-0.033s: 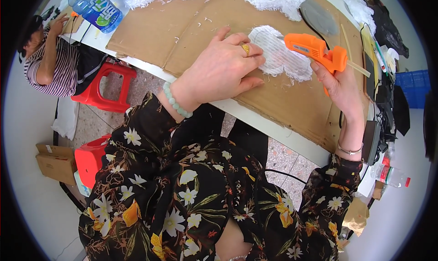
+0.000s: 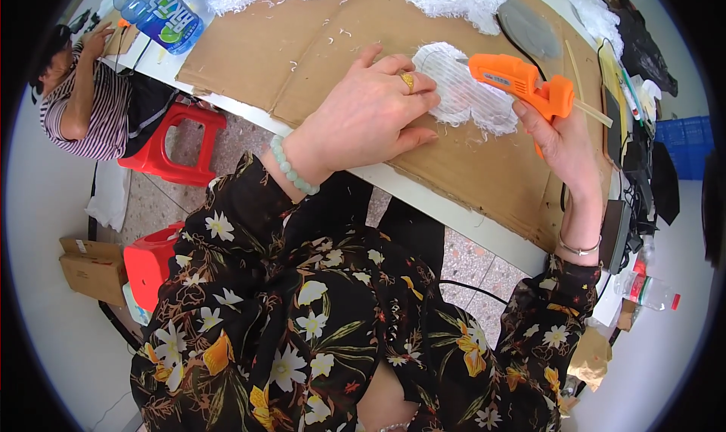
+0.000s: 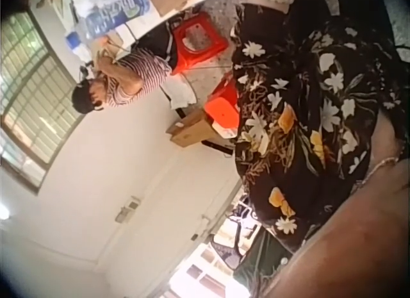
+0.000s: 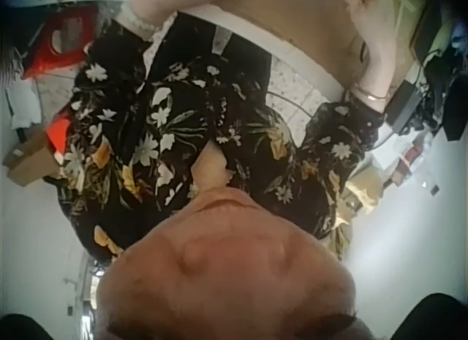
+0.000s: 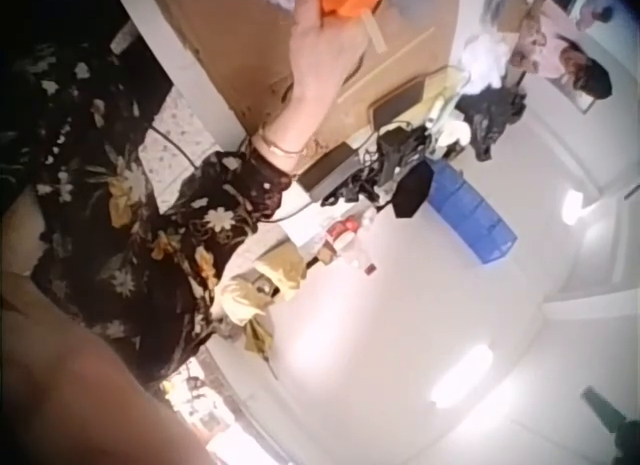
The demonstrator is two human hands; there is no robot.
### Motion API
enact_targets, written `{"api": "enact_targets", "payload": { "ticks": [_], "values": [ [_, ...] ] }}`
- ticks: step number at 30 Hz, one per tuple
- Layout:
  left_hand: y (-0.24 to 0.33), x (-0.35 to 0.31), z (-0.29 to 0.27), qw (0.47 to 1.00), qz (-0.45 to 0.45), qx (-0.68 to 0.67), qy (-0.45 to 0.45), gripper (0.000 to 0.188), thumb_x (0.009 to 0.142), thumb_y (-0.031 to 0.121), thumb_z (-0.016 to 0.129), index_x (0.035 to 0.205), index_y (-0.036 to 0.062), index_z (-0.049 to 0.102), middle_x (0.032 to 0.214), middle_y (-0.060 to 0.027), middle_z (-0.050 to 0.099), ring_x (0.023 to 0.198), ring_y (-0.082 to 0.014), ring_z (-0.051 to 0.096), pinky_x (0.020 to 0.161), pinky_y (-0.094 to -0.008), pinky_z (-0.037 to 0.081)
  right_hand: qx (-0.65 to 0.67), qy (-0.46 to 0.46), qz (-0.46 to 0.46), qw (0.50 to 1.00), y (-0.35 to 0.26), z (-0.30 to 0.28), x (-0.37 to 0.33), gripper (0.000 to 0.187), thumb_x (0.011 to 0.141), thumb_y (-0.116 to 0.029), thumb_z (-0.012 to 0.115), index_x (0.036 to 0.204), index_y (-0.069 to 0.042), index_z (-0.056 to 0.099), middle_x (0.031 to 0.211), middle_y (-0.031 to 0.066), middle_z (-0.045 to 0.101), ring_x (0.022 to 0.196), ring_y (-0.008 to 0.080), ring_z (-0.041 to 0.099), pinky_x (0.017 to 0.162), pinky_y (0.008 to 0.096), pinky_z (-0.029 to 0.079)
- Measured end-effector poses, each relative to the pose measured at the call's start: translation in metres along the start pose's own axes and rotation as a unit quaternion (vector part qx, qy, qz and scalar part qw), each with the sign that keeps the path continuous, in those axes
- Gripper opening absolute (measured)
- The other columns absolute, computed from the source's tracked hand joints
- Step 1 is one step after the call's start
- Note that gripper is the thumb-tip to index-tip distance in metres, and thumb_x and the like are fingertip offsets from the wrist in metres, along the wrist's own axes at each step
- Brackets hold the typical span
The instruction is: Using a hot glue gun to attach white fiberfill to a textile base component.
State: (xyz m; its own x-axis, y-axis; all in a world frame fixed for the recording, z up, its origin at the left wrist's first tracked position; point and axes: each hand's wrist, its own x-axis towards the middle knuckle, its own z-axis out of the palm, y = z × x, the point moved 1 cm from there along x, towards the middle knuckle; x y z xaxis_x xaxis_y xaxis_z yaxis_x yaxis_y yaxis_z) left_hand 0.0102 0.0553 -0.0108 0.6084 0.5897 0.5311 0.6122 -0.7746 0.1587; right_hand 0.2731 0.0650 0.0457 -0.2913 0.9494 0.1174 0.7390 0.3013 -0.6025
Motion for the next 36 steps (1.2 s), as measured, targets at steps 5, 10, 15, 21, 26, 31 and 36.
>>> {"api": "enact_targets", "payload": {
  "ticks": [5,10,15,21,26,31,36],
  "values": [
    [-0.001,0.001,0.003,1.000,-0.001,-0.002,-0.003,0.034,0.080,0.033,0.071,0.103,0.0085,0.068,0.108,-0.0028,0.066,0.111,-0.0287,0.055,0.101,-0.0558,0.037,-0.044,-0.009,0.033,0.998,-0.005,0.010,0.005,0.030,0.092,-0.028,0.067,0.100,-0.001,0.061,0.070,0.0002,0.053,0.063,0.0082,0.046,0.057,0.0252,0.039],
    [0.003,0.002,-0.002,1.000,-0.003,-0.007,0.000,0.035,0.080,0.033,0.071,0.103,0.0080,0.068,0.108,-0.0031,0.066,0.112,-0.0289,0.055,0.101,-0.0562,0.038,-0.050,0.021,-0.034,0.998,-0.002,0.015,0.006,0.030,0.092,-0.027,0.066,0.103,0.000,0.062,0.069,0.0014,0.053,0.063,0.0099,0.047,0.058,0.0271,0.041],
    [0.002,0.000,0.000,1.000,-0.005,-0.006,0.001,0.035,0.079,0.033,0.072,0.102,0.0079,0.068,0.109,-0.0028,0.066,0.112,-0.0284,0.055,0.101,-0.0565,0.038,-0.060,-0.003,0.027,0.998,-0.002,0.016,0.009,0.031,0.092,-0.028,0.065,0.104,0.000,0.062,0.070,0.0018,0.054,0.063,0.0110,0.048,0.060,0.0281,0.042],
    [0.001,0.001,0.000,1.000,-0.005,-0.014,0.002,0.035,0.079,0.034,0.072,0.102,0.0078,0.069,0.109,-0.0027,0.066,0.112,-0.0277,0.055,0.101,-0.0565,0.038,-0.079,0.007,0.008,0.997,-0.003,0.018,0.011,0.034,0.092,-0.031,0.064,0.106,-0.001,0.062,0.072,0.0050,0.057,0.065,0.0152,0.051,0.063,0.0302,0.044],
    [0.001,0.001,-0.001,1.000,-0.004,-0.010,0.004,0.035,0.079,0.034,0.072,0.102,0.0079,0.069,0.109,-0.0027,0.066,0.112,-0.0275,0.055,0.101,-0.0562,0.038,-0.081,-0.005,0.017,0.997,-0.013,0.020,0.012,0.034,0.092,-0.031,0.065,0.107,-0.001,0.062,0.076,0.0075,0.059,0.068,0.0170,0.054,0.066,0.0307,0.045],
    [0.002,0.003,0.002,1.000,-0.006,-0.015,0.005,0.035,0.079,0.033,0.072,0.102,0.0079,0.069,0.109,-0.0030,0.066,0.112,-0.0283,0.055,0.100,-0.0563,0.038,-0.052,0.006,-0.028,0.998,-0.010,0.022,0.010,0.034,0.092,-0.031,0.064,0.108,-0.001,0.062,0.075,0.0071,0.060,0.068,0.0170,0.055,0.066,0.0303,0.046],
    [0.002,0.002,0.002,1.000,-0.010,-0.011,0.002,0.035,0.079,0.033,0.072,0.102,0.0081,0.069,0.108,-0.0032,0.066,0.111,-0.0285,0.055,0.101,-0.0567,0.038,-0.059,-0.020,0.046,0.997,-0.013,0.019,0.013,0.033,0.092,-0.030,0.064,0.109,-0.002,0.062,0.074,0.0062,0.059,0.067,0.0156,0.054,0.065,0.0299,0.045]
  ]
}}
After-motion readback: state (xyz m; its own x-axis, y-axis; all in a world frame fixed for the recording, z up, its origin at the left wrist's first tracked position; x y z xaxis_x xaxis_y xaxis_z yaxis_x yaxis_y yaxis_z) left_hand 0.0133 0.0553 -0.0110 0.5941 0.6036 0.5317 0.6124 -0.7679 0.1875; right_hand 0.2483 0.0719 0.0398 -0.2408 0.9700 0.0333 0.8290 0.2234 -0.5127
